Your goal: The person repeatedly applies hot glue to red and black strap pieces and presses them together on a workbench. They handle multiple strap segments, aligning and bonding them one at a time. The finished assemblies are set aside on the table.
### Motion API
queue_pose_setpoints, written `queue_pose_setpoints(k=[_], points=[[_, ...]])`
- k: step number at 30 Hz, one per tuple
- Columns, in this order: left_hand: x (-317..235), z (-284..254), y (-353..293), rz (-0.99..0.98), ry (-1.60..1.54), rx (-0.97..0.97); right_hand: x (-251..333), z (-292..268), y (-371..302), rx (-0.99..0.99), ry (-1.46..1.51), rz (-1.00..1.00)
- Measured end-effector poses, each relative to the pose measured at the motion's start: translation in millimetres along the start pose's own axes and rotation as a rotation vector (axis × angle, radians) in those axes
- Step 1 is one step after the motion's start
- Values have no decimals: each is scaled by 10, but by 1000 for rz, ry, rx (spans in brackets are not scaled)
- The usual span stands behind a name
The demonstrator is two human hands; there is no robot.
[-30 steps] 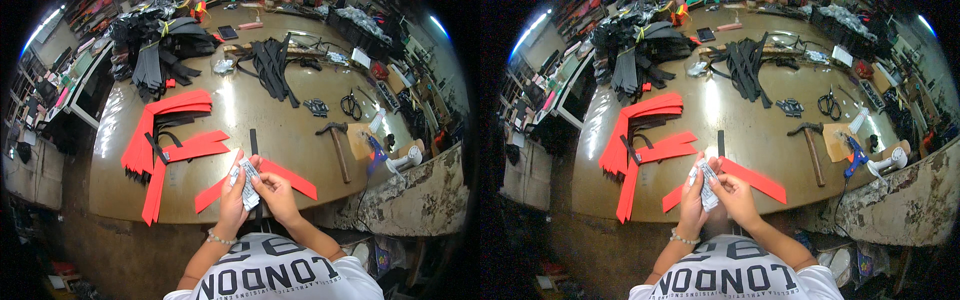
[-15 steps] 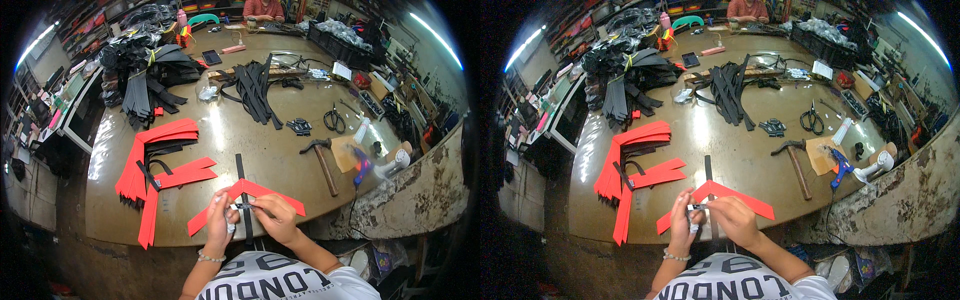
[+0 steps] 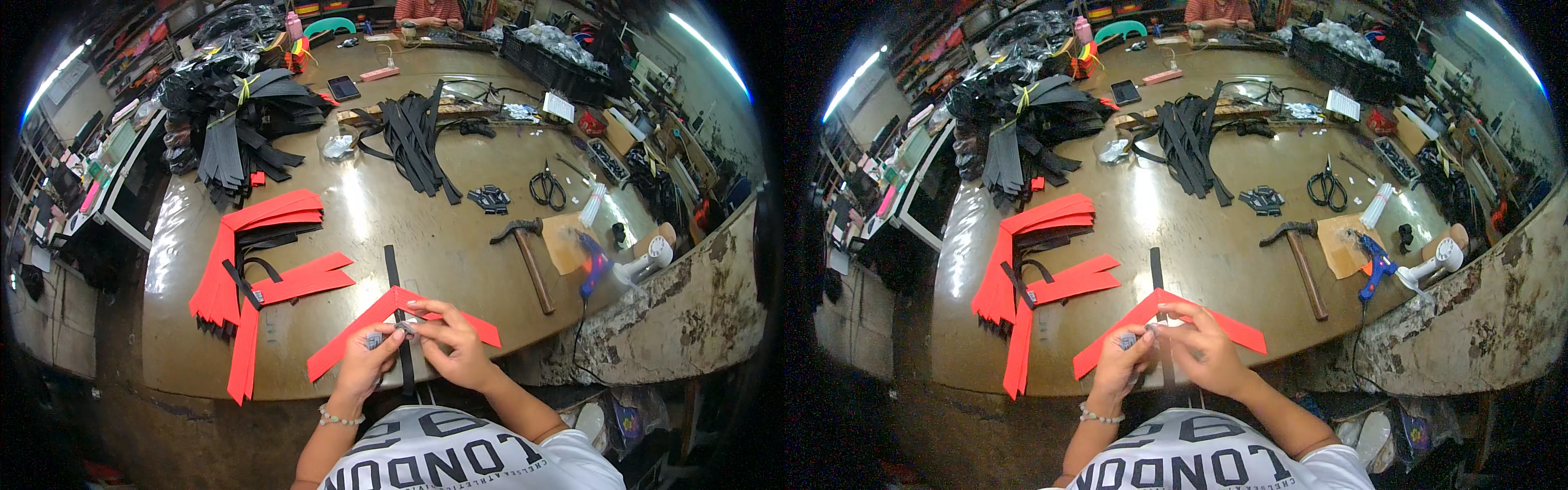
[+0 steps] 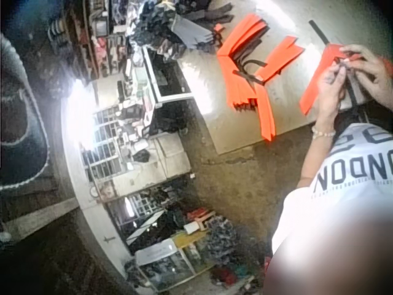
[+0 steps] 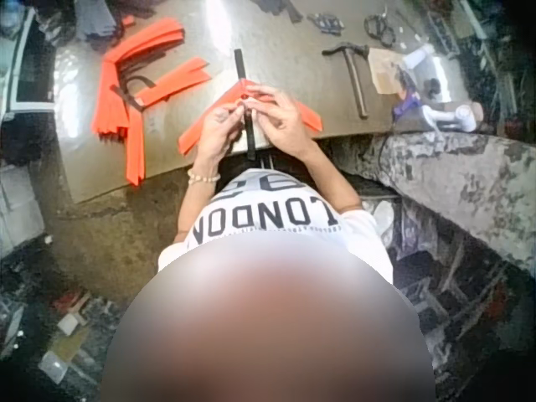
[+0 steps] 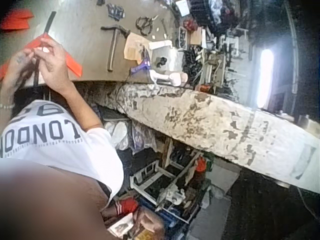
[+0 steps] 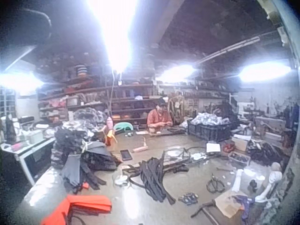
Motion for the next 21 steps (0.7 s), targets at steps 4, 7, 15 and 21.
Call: queue_pose_setpoints(k=[4,7,15,21], points=[[-224,28,-22,160,280,-67,-342,17,-62,-61,524,423],[-404,79,-55,249,446,-125,-365,1,-14,-10,445,465],[-615,108,-79,310,537,-164,-376,-4,59,44,562,590],[-583,92,-83,281,485,-168,-330,17,88,72,608,602]])
Point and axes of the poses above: each hand's wrist, its own y-axis towards the middle knuckle, its own z-axis out of the palm, x = y × z, the point moved 9 cm from there along y, towards the middle knuckle, and after that the axes turned 7 degrees about y, right-handed, at the moved point
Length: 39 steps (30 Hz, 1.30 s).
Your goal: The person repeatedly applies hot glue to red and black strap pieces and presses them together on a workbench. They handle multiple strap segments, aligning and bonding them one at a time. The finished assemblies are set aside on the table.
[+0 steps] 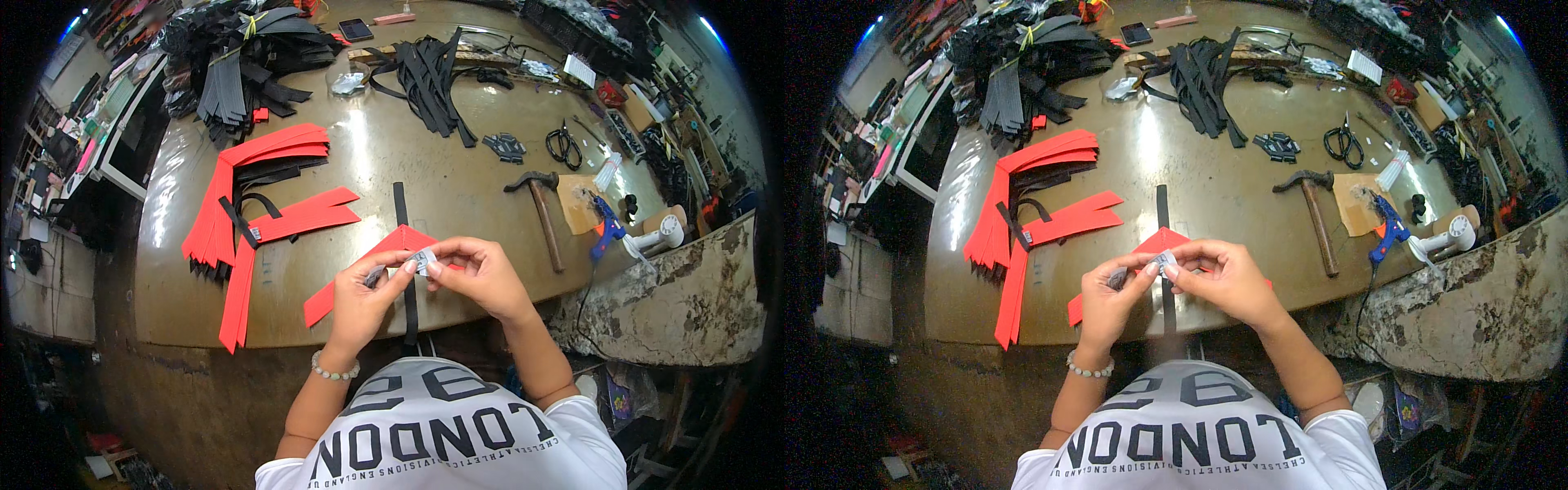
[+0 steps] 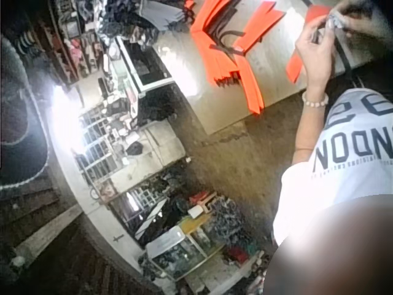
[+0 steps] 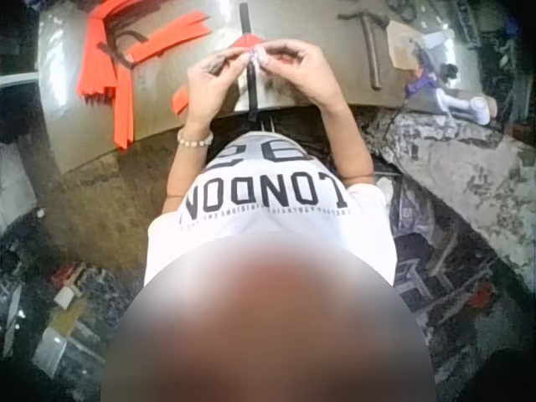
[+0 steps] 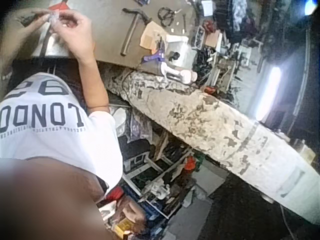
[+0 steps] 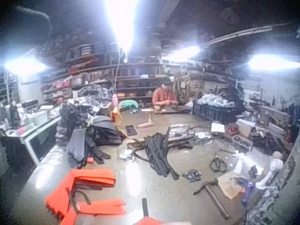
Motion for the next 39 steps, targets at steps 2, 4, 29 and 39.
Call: queue_pose_setpoints(k=[2,4,29,39], points=[[-62,14,-25,47,-37,-10,-41,-7,-1,-2,-21,55],[-83,7,-45,50,-34,-33,-51,-17,1,-10,-42,59],[139,-81,-18,-47,59,-17,-114,-88,132,-34,-152,51],[316,-175,435,147,619,-160,-378,-238,849,7,-745,65]])
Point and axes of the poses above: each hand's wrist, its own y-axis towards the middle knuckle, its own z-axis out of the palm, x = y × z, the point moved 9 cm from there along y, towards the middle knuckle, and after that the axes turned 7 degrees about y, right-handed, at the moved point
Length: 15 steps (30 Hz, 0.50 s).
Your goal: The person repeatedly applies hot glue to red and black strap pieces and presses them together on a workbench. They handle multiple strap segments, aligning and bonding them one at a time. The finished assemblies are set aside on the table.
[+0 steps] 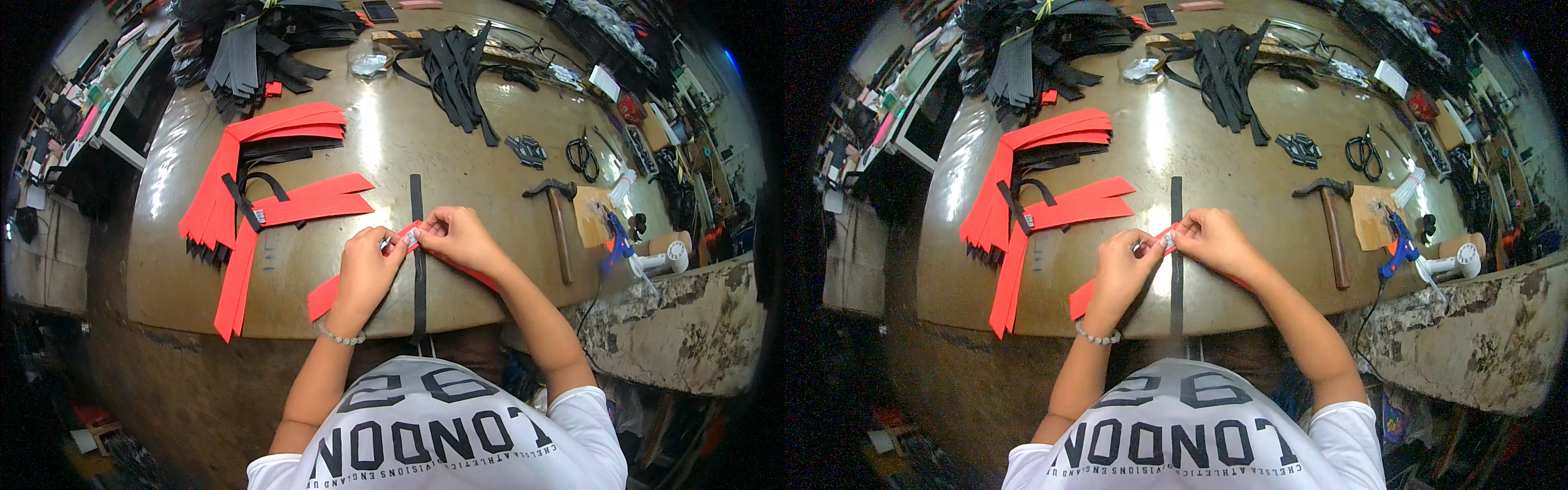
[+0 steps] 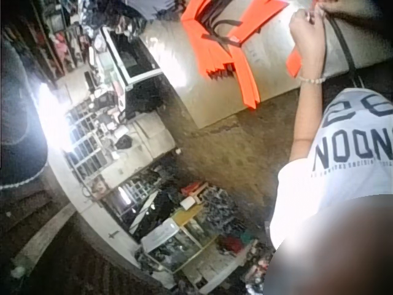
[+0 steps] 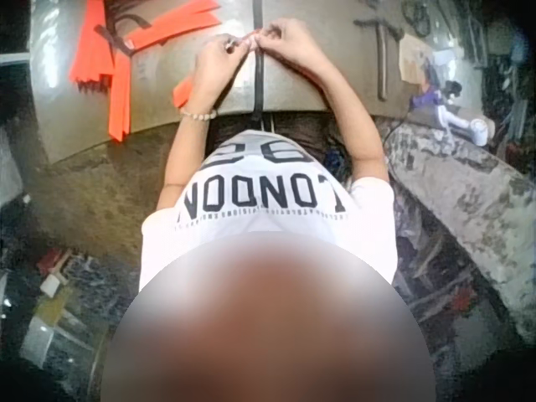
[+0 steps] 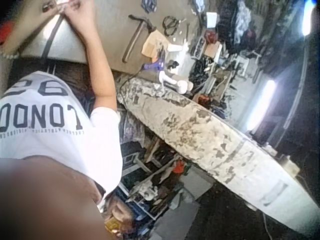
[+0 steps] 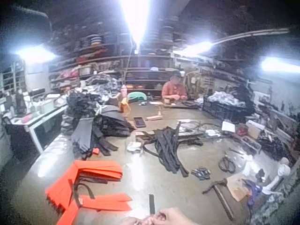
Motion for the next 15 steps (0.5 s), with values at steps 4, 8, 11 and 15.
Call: queue_pose_setpoints(k=[4,8,11,15], points=[[54,20,1,-47,-36,5,-24,-4,5,-10,-10,-4],[33,17,-7,-35,-40,-8,-97,9,11,-17,-14,39],[-3,29,-20,7,3,-19,-76,27,34,-29,-45,13],[-30,61,-44,32,51,2,143,-109,-67,-95,-153,-100]])
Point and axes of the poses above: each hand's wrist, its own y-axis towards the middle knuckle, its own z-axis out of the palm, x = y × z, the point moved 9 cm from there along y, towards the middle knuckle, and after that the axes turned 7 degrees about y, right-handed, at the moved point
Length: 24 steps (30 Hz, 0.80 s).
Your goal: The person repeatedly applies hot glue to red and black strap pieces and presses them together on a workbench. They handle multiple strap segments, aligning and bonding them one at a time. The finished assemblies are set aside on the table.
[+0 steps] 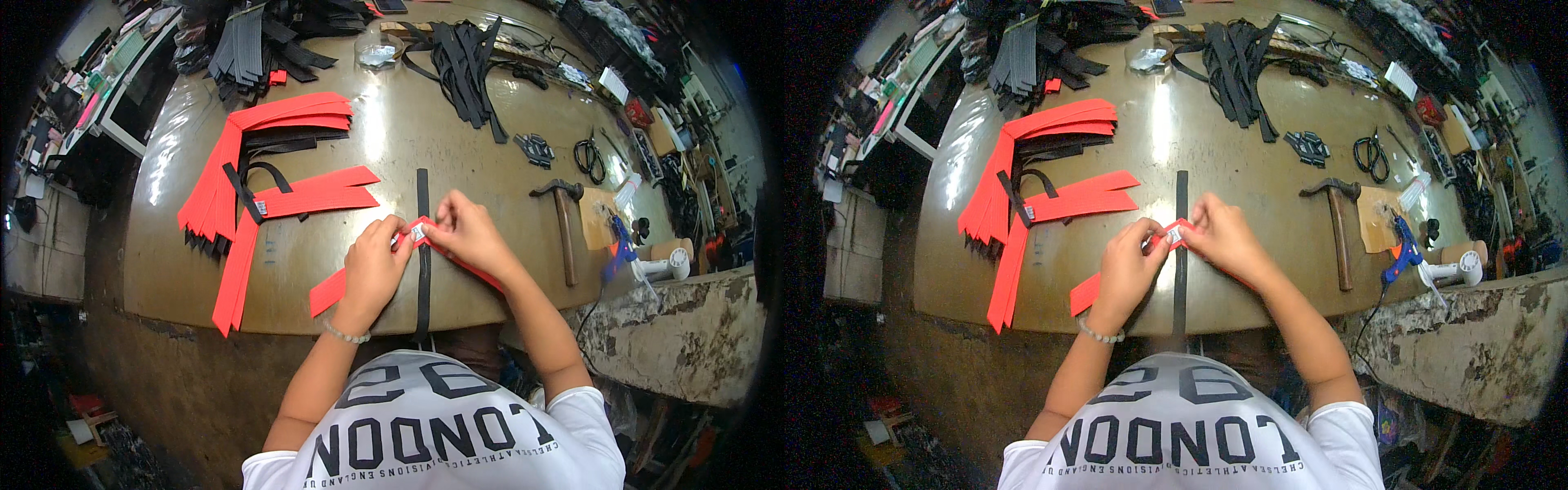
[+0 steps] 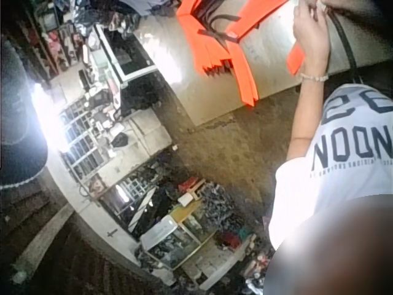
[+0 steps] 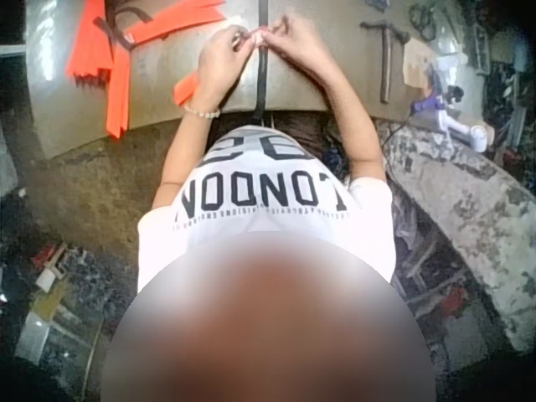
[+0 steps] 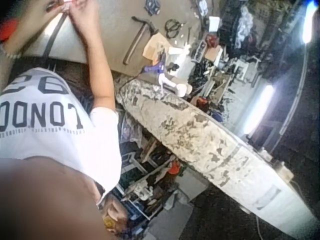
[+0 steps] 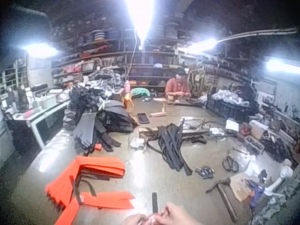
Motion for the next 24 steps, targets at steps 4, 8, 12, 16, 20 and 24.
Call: queue_pose_setpoints(k=[4,8,12,16,20,24], points=[[-31,-20,-22,9,55,-22,-188,89,-395,257,-25,359],[-27,24,-24,-20,66,5,-97,274,-576,192,58,232],[-38,3,-23,-7,89,10,351,190,-554,-47,-174,-412],[-54,-12,-44,-3,125,6,156,54,-162,40,-31,-329],[-39,-2,-43,-8,155,17,-25,43,172,120,54,-253],[-44,-20,-33,18,151,6,-96,65,255,124,41,-189]])
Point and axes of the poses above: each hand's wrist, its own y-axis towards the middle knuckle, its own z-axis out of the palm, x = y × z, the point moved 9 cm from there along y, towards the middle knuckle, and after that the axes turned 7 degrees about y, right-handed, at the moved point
